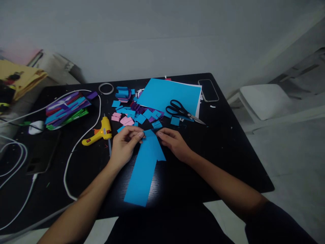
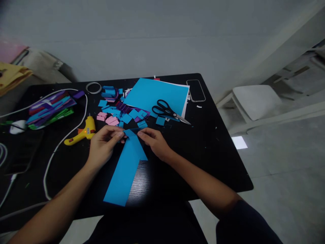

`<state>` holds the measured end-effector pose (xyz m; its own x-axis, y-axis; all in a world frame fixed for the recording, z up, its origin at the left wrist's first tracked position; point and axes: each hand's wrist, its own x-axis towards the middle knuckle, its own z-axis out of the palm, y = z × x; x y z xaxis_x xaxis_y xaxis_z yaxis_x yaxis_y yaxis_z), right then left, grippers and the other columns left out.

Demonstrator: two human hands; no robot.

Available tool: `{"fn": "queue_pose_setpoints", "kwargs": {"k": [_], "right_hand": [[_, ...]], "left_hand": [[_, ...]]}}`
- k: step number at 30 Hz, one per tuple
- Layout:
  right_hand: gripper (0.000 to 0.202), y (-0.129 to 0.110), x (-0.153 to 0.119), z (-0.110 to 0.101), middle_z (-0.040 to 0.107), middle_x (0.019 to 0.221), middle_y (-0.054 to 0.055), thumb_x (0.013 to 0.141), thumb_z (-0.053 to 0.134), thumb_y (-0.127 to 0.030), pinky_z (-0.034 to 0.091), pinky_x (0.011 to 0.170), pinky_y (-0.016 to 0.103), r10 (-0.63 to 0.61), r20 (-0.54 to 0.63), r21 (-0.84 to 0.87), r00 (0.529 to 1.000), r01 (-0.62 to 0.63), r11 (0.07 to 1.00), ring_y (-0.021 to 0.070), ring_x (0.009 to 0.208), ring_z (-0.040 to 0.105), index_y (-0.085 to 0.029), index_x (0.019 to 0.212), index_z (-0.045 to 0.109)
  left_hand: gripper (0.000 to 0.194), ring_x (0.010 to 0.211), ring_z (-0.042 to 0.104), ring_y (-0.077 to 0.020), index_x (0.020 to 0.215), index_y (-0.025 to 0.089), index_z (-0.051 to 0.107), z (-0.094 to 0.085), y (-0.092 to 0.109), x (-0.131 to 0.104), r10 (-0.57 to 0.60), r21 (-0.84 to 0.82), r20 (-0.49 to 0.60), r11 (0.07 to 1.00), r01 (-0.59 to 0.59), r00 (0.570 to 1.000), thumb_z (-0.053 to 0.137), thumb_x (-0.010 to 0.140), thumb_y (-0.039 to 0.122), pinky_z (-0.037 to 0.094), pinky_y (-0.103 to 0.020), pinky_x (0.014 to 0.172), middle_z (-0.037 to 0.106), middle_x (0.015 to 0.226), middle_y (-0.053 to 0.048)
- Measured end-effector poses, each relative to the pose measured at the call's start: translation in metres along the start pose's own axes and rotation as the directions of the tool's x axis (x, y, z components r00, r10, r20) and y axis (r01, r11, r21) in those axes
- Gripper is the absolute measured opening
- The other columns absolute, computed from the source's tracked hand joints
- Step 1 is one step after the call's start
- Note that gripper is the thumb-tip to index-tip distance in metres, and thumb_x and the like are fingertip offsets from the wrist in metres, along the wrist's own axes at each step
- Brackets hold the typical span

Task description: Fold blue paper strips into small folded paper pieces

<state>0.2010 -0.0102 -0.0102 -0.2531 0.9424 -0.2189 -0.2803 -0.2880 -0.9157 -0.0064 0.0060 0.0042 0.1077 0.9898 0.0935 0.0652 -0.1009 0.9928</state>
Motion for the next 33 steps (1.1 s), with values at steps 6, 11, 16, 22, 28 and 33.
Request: {"fn": "queue_pose_setpoints", "kwargs": {"k": [6,11,16,22,28,33], "right_hand": [[0.026,-0.0007,-0.0014,0.0036,0.069,0.094,-0.001,0.082,0.084,-0.038,0.055,0.078,0.029,-0.03,0.077,0.113,0.997,0.022,0.993,0.0132,0.08,0.065,-0.024,0.101,0.073],[0.034,0.0046,0.0007,0.0032,0.074,0.104,0.001,0.079,0.086,-0.033,0.064,0.086,0.036,-0.091,0.14,0.087,0.986,0.08,0.993,0.0181,0.095,0.074,-0.026,0.111,0.076],[0.036,0.0077,0.0015,0.0022,0.078,0.103,0.002,0.08,0.085,-0.035,0.067,0.087,0.04,-0.086,0.145,0.073,0.986,0.076,0.994,0.0205,0.098,0.076,-0.026,0.114,0.077],[0.037,0.0089,0.0008,0.0022,0.079,0.103,0.004,0.083,0.084,-0.037,0.065,0.091,0.044,-0.068,0.167,0.122,0.984,0.048,0.991,0.0233,0.102,0.077,-0.025,0.117,0.078],[0.034,0.0046,-0.0013,0.0011,0.072,0.123,0.005,0.078,0.087,-0.028,0.06,0.097,0.042,-0.186,0.122,-0.141,0.975,0.203,0.969,0.0231,0.114,0.07,-0.029,0.112,0.08],[0.042,0.0079,-0.0017,0.0013,0.067,0.126,0.005,0.068,0.095,-0.027,0.057,0.101,0.042,-0.268,0.085,-0.215,0.96,0.28,0.936,0.0233,0.118,0.066,-0.03,0.107,0.08]], "left_hand": [[0.02,0.07,0.072,-0.0158,0.094,0.019,0.073,0.004,-0.0052,-0.0019,-0.017,-0.032,0.025,0.999,0.018,1.0,0.081,0.085,0.036,0.059,-0.028,0.069,0.075,0.084,-0.002],[0.023,0.07,0.069,-0.0147,0.096,0.02,0.075,0.0057,-0.0074,-0.0041,0.017,0.134,0.024,0.991,-0.02,1.0,0.081,0.084,0.038,0.057,-0.026,0.067,0.076,0.087,-0.003],[0.029,0.082,0.073,-0.0187,0.105,0.019,0.073,0.0063,-0.008,-0.0037,-0.015,0.107,0.037,0.994,0.011,0.999,0.078,0.087,0.042,0.06,-0.03,0.076,0.076,0.092,-0.005],[0.037,0.082,0.072,-0.0174,0.109,0.019,0.067,0.0073,-0.0085,-0.0026,-0.083,-0.003,0.054,0.996,0.084,0.995,0.08,0.085,0.044,0.059,-0.03,0.079,0.073,0.092,-0.004],[0.034,0.088,0.072,-0.0194,0.109,0.019,0.066,0.0019,-0.0063,-0.0022,-0.088,-0.104,0.098,0.99,0.099,0.991,0.076,0.088,0.044,0.06,-0.031,0.078,0.074,0.102,-0.007],[0.033,0.104,0.073,-0.0234,0.111,0.02,0.067,0.0026,-0.0054,-0.0061,-0.039,-0.13,0.129,0.99,0.056,0.991,0.076,0.088,0.042,0.059,-0.033,0.087,0.076,0.116,-0.009]]}}
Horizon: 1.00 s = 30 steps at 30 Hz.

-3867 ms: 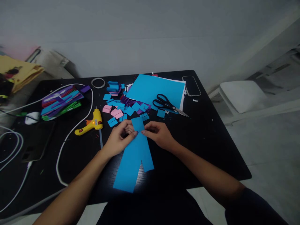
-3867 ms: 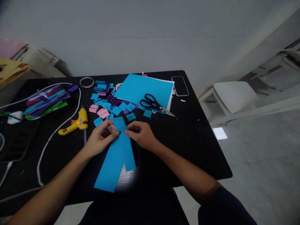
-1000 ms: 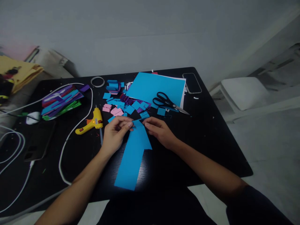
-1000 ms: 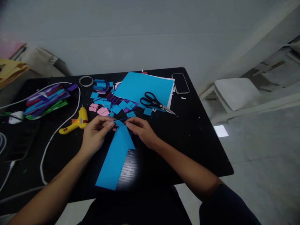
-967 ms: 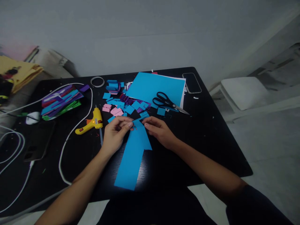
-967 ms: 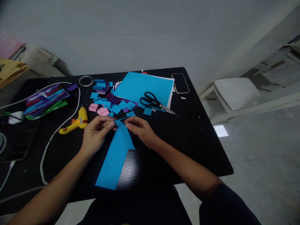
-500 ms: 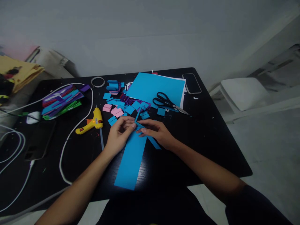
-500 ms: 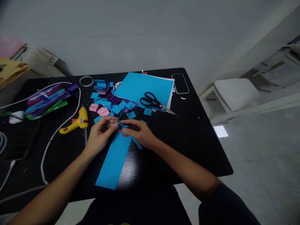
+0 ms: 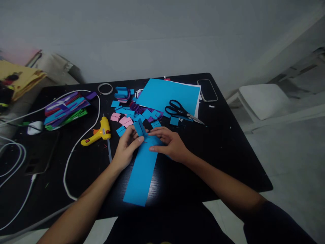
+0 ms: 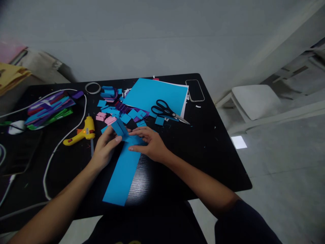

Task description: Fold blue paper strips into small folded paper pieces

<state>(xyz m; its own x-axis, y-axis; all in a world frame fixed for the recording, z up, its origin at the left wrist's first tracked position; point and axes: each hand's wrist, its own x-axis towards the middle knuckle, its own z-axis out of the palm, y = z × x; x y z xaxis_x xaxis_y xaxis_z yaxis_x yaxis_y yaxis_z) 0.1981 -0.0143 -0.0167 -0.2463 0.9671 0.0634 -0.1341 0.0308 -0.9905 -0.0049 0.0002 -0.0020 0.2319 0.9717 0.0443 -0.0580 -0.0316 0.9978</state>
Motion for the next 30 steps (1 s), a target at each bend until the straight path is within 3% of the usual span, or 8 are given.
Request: {"fn": "queue_pose_setpoints", "kwargs": {"k": [7,10,13,16,21,26,30], "right_hand": [[0.048,0.0,0.0,0.003,0.067,0.118,0.005,0.061,0.098,-0.027,0.06,0.094,0.037,0.009,-0.011,0.057,1.0,-0.008,0.998,0.0201,0.105,0.069,-0.026,0.104,0.076],[0.045,-0.003,0.0,0.005,0.072,0.101,0.003,0.066,0.095,-0.029,0.062,0.082,0.034,0.1,0.034,0.123,0.994,-0.103,0.987,0.0177,0.089,0.071,-0.023,0.106,0.075],[0.039,-0.003,-0.001,0.005,0.074,0.093,0.001,0.071,0.091,-0.029,0.062,0.081,0.033,0.133,0.072,0.149,0.989,-0.142,0.978,0.0167,0.086,0.072,-0.022,0.106,0.075],[0.039,0.0,-0.001,0.005,0.074,0.09,0.0,0.07,0.092,-0.029,0.062,0.085,0.034,0.12,0.074,0.116,0.99,-0.128,0.985,0.0157,0.084,0.072,-0.023,0.105,0.076],[0.033,0.0,-0.003,0.004,0.076,0.096,0.002,0.074,0.089,-0.031,0.062,0.088,0.035,0.06,0.028,0.027,0.998,-0.061,0.998,0.0165,0.088,0.073,-0.023,0.104,0.077],[0.032,-0.011,-0.005,0.002,0.077,0.099,0.003,0.078,0.086,-0.028,0.062,0.09,0.037,-0.036,0.002,-0.072,0.999,0.036,0.997,0.018,0.093,0.073,-0.026,0.109,0.078],[0.026,-0.021,-0.003,-0.001,0.079,0.1,0.002,0.083,0.083,-0.028,0.061,0.087,0.036,-0.085,0.036,-0.161,0.996,0.089,0.983,0.0185,0.091,0.073,-0.027,0.109,0.079]], "left_hand": [[0.04,0.095,0.076,-0.0259,0.108,0.018,0.071,0.003,0.003,0.001,-0.044,0.053,-0.12,0.997,0.051,0.992,0.082,0.082,0.046,0.061,-0.038,0.085,0.081,0.105,-0.01],[0.043,0.09,0.077,-0.0265,0.11,0.017,0.073,0.003,0.005,0.002,-0.063,0.035,-0.115,0.997,0.067,0.991,0.081,0.083,0.05,0.062,-0.038,0.082,0.081,0.101,-0.011],[0.038,0.088,0.076,-0.0258,0.105,0.018,0.077,0.003,0.006,0.001,-0.046,0.085,-0.129,0.995,0.057,0.991,0.081,0.083,0.05,0.062,-0.037,0.079,0.081,0.094,-0.008],[0.03,0.087,0.074,-0.0249,0.098,0.021,0.082,0.003,0.008,0.001,-0.016,0.187,-0.151,0.981,0.045,0.988,0.08,0.084,0.048,0.059,-0.034,0.075,0.079,0.084,-0.004],[0.027,0.094,0.073,-0.0246,0.098,0.021,0.083,0.003,0.01,0.0,0.033,0.237,-0.127,0.972,-0.002,0.991,0.079,0.086,0.045,0.057,-0.035,0.083,0.08,0.097,-0.005],[0.028,0.059,0.061,-0.0166,0.079,0.021,0.075,0.002,0.009,0.001,0.015,0.199,-0.129,0.98,0.011,0.992,0.081,0.083,0.048,0.049,-0.028,0.055,0.069,0.065,0.001],[0.037,0.052,0.057,-0.0143,0.068,0.02,0.067,0.001,0.006,0.004,-0.01,0.155,-0.073,0.988,0.022,0.997,0.08,0.084,0.051,0.044,-0.027,0.051,0.064,0.057,0.002]]}}
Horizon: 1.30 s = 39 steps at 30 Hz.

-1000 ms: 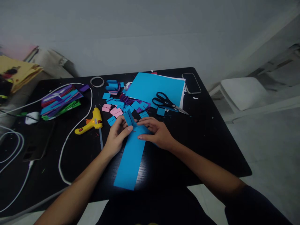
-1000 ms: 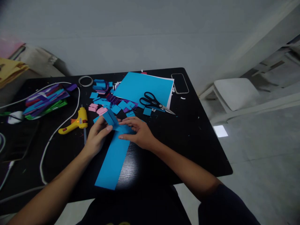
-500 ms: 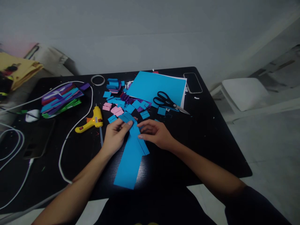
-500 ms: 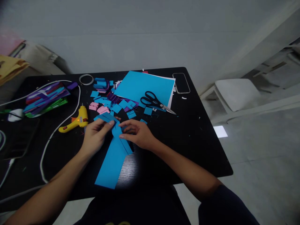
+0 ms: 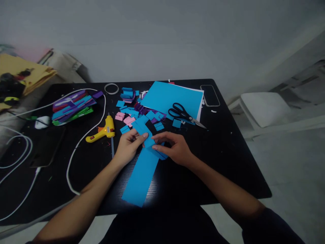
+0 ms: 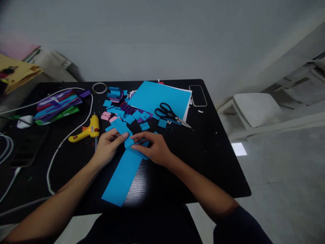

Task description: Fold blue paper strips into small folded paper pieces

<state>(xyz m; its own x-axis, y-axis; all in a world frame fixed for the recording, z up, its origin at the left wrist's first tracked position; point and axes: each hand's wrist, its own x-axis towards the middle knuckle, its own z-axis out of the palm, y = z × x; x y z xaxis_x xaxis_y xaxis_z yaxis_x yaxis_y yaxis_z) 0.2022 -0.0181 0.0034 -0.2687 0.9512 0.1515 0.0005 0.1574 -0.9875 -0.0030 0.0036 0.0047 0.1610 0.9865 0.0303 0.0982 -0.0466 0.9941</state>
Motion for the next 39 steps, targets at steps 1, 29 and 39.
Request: {"fn": "queue_pose_setpoints", "kwargs": {"k": [1,29,39], "right_hand": [[0.027,-0.002,0.001,-0.001,0.079,0.102,0.002,0.084,0.083,-0.028,0.061,0.087,0.036,-0.014,0.01,-0.032,1.0,0.015,0.999,0.0185,0.092,0.073,-0.027,0.11,0.079],[0.024,-0.002,-0.009,-0.001,0.061,0.094,0.002,0.089,0.08,-0.023,0.056,0.074,0.03,-0.348,-0.042,-0.349,0.937,0.312,0.883,0.0149,0.082,0.063,-0.027,0.112,0.077],[0.024,-0.002,-0.017,0.001,0.049,0.066,-0.007,0.087,0.08,-0.025,0.045,0.059,0.024,-0.234,-0.103,-0.397,0.967,0.176,0.901,0.0101,0.057,0.049,-0.022,0.11,0.073]], "left_hand": [[0.039,0.051,0.056,-0.0139,0.066,0.02,0.065,0.0,0.0,0.001,-0.003,-0.003,0.003,1.0,0.003,1.0,0.079,0.084,0.051,0.043,-0.027,0.051,0.063,0.057,0.002],[0.032,0.056,0.058,-0.0104,0.076,0.016,0.066,0.0,-0.002,-0.011,-0.044,-0.179,0.18,0.981,0.077,0.983,0.077,0.089,0.043,0.045,-0.022,0.06,0.065,0.061,0.002],[0.016,0.058,0.062,-0.0111,0.092,0.021,0.081,-0.008,0.004,-0.018,-0.016,-0.258,0.068,0.965,0.033,0.998,0.086,0.082,0.033,0.049,-0.021,0.055,0.071,0.075,-0.002]]}}
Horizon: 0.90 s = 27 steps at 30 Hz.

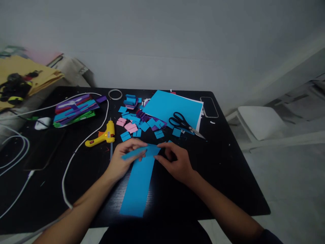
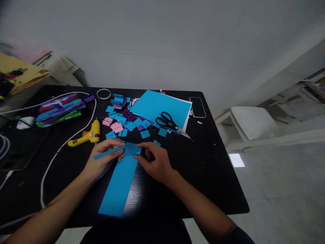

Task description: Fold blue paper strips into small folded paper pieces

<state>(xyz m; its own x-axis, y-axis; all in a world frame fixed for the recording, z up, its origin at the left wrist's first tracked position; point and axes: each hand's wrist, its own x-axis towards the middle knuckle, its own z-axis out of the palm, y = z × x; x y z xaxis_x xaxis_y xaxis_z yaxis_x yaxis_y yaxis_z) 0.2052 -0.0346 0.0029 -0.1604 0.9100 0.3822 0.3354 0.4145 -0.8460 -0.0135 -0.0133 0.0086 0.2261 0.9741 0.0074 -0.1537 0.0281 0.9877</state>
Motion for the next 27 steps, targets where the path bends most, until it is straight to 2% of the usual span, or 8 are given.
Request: {"fn": "queue_pose_setpoints", "kwargs": {"k": [2,5,9,13,16,20,23,27], "right_hand": [[0.019,-0.0002,-0.0026,0.0008,0.045,0.06,-0.009,0.09,0.075,-0.023,0.042,0.055,0.023,0.035,-0.003,0.013,0.999,-0.035,0.999,0.0084,0.051,0.046,-0.021,0.109,0.074],[0.022,-0.0001,-0.0051,0.0024,0.057,0.064,-0.006,0.091,0.073,-0.025,0.045,0.056,0.023,0.078,0.027,0.1,0.997,-0.081,0.992,0.0096,0.054,0.054,-0.021,0.113,0.074],[0.023,0.0012,-0.0051,0.0048,0.072,0.08,0.001,0.093,0.071,-0.029,0.055,0.065,0.027,0.195,0.137,0.317,0.971,-0.229,0.92,0.015,0.069,0.069,-0.022,0.115,0.074],[0.02,0.0028,-0.003,0.0038,0.075,0.086,0.003,0.092,0.071,-0.028,0.057,0.068,0.029,0.266,0.148,0.43,0.953,-0.304,0.85,0.0163,0.073,0.071,-0.022,0.11,0.077],[0.021,0.0029,-0.0005,-0.0003,0.074,0.088,0.003,0.092,0.069,-0.027,0.057,0.071,0.029,0.301,0.145,0.465,0.942,-0.334,0.82,0.0161,0.076,0.07,-0.023,0.11,0.079],[0.023,0.0028,0.0017,-0.0039,0.072,0.086,0.002,0.093,0.067,-0.027,0.058,0.076,0.031,0.305,0.157,0.509,0.939,-0.342,0.79,0.0162,0.078,0.07,-0.025,0.112,0.079],[0.024,0.004,0.0013,-0.0022,0.074,0.093,0.004,0.091,0.071,-0.027,0.058,0.077,0.031,0.307,0.13,0.471,0.943,-0.331,0.818,0.0175,0.083,0.07,-0.025,0.113,0.079],[0.024,0.0061,0.0003,0.0006,0.075,0.096,0.005,0.089,0.072,-0.026,0.059,0.075,0.03,0.305,0.08,0.402,0.949,-0.311,0.861,0.0175,0.085,0.07,-0.025,0.112,0.08]], "left_hand": [[0.011,0.062,0.065,-0.0107,0.086,0.023,0.084,0.0,0.0051,-0.0019,0.101,0.025,-0.019,0.995,-0.1,0.995,0.085,0.082,0.033,0.048,-0.02,0.052,0.072,0.091,-0.005],[0.007,0.069,0.066,-0.0121,0.086,0.024,0.086,0.0008,0.0079,-0.0043,0.184,0.135,-0.025,0.974,-0.179,0.983,0.084,0.083,0.031,0.05,-0.02,0.056,0.069,0.092,-0.005],[0.011,0.067,0.066,-0.013,0.096,0.026,0.086,0.0015,0.0045,-0.0052,0.197,0.184,0.035,0.962,-0.2,0.98,0.078,0.089,0.028,0.049,-0.02,0.054,0.071,0.085,-0.005],[0.015,0.074,0.07,-0.0158,0.1,0.025,0.085,0.0013,0.0042,-0.0045,0.217,0.236,0.112,0.942,-0.238,0.97,0.075,0.09,0.02,0.052,-0.022,0.06,0.076,0.089,-0.007],[0.019,0.083,0.073,-0.0174,0.097,0.025,0.085,0.0006,0.0058,-0.0038,0.255,0.323,0.176,0.898,-0.301,0.951,0.075,0.087,0.012,0.056,-0.023,0.069,0.077,0.091,-0.006],[0.024,0.086,0.074,-0.0169,0.103,0.026,0.084,-0.0009,0.0057,-0.0032,0.264,0.4,0.219,0.854,-0.333,0.939,0.067,0.092,0.012,0.057,-0.025,0.074,0.078,0.095,-0.006],[0.022,0.085,0.074,-0.0168,0.103,0.026,0.084,-0.0009,0.0039,-0.0028,0.24,0.44,0.194,0.845,-0.303,0.951,0.07,0.091,0.014,0.056,-0.023,0.069,0.078,0.097,-0.006],[0.024,0.073,0.069,-0.0142,0.108,0.027,0.083,-0.0001,0.0021,-0.0023,0.187,0.426,0.213,0.866,-0.263,0.959,0.067,0.093,0.017,0.052,-0.022,0.058,0.078,0.1,-0.007]]}}
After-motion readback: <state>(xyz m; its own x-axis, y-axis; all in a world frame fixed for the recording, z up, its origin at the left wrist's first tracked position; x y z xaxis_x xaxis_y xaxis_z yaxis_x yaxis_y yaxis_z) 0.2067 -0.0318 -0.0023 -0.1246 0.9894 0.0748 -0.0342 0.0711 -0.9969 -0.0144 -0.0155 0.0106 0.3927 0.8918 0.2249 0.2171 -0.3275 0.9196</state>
